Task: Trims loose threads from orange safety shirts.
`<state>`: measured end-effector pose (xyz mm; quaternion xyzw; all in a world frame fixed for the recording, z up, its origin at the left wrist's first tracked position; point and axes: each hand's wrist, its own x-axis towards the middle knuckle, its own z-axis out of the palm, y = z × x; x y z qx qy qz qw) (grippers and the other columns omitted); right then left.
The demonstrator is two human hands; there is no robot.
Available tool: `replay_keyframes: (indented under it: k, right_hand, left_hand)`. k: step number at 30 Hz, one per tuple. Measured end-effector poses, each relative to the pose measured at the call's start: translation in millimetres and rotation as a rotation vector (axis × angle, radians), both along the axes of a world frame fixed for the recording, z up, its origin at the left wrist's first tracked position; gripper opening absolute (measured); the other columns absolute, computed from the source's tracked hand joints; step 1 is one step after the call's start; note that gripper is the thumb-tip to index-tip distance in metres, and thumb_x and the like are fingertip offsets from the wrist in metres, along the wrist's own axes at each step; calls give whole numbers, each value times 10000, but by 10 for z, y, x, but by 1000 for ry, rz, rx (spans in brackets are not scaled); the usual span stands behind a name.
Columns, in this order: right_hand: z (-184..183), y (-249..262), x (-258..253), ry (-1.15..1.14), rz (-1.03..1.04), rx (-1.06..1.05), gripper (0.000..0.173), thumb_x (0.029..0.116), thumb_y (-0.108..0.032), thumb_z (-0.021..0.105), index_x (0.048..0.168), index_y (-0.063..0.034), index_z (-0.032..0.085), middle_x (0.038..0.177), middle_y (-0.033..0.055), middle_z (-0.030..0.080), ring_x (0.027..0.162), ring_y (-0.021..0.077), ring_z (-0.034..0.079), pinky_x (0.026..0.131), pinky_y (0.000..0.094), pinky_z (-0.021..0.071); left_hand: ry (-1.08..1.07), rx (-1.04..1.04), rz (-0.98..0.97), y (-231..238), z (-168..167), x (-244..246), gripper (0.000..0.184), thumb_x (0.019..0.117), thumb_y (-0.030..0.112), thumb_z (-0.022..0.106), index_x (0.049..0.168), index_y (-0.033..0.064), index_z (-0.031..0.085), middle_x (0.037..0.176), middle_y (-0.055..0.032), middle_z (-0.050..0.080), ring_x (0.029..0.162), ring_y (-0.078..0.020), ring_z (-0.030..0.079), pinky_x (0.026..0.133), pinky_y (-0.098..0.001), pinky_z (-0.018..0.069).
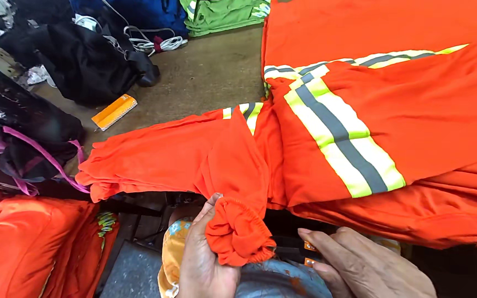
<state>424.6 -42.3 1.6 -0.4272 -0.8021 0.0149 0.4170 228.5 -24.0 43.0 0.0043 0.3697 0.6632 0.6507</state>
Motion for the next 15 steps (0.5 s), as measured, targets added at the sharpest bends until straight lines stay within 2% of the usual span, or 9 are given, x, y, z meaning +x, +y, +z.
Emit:
replay_keyframes:
  k: [5,7,10,12,14,15]
  right_hand:
    - [3,11,-21,-3,-3,21,331,1094,-297,449,1091,-54,673,741,84,561,674,208,536,607,304,431]
    - [10,11,11,42,54,-36,341,1103,-296,426,1050,-56,662,744,88,576,682,197,553,607,297,439]
    - [13,21,123,436,314,-325,349,1125,-291,405,1082,-61,664,869,66,669,781,61,634,703,180,520]
    - [-16,20,174,761,457,-537,380,1130,-314,394,1112,-107,712,889,-11,692,720,-15,591,637,155,486]
    - [-1,4,196,883,458,-659,418,1132,-349,360,1151,-137,720,940,-51,712,709,-41,565,616,145,460]
    - [8,-4,171,913,422,-687,426,1128,-365,360,1149,-137,719,917,-67,692,703,-39,550,612,150,451]
  left_hand:
    - [-19,-24,30,12,16,20,272,1048,95,416,1002,17,672,841,-140,710,795,-203,739,721,-348,634]
    - [12,-24,16,24,7,6,274,1053,108,404,1019,31,664,841,-130,704,792,-192,734,713,-342,631]
    - [116,22,19,47,-36,-29,239,1047,102,451,1046,35,680,870,-131,707,800,-187,731,707,-345,630]
    - [231,98,17,44,-77,-47,191,1035,95,510,1064,41,692,901,-128,707,808,-171,725,708,-334,627]
    - [353,169,16,21,-81,-24,138,1013,76,555,1063,53,682,908,-120,701,810,-150,718,712,-320,624]
    - [389,210,18,8,-76,-6,118,998,55,579,1067,50,675,908,-122,708,810,-147,723,714,-317,626]
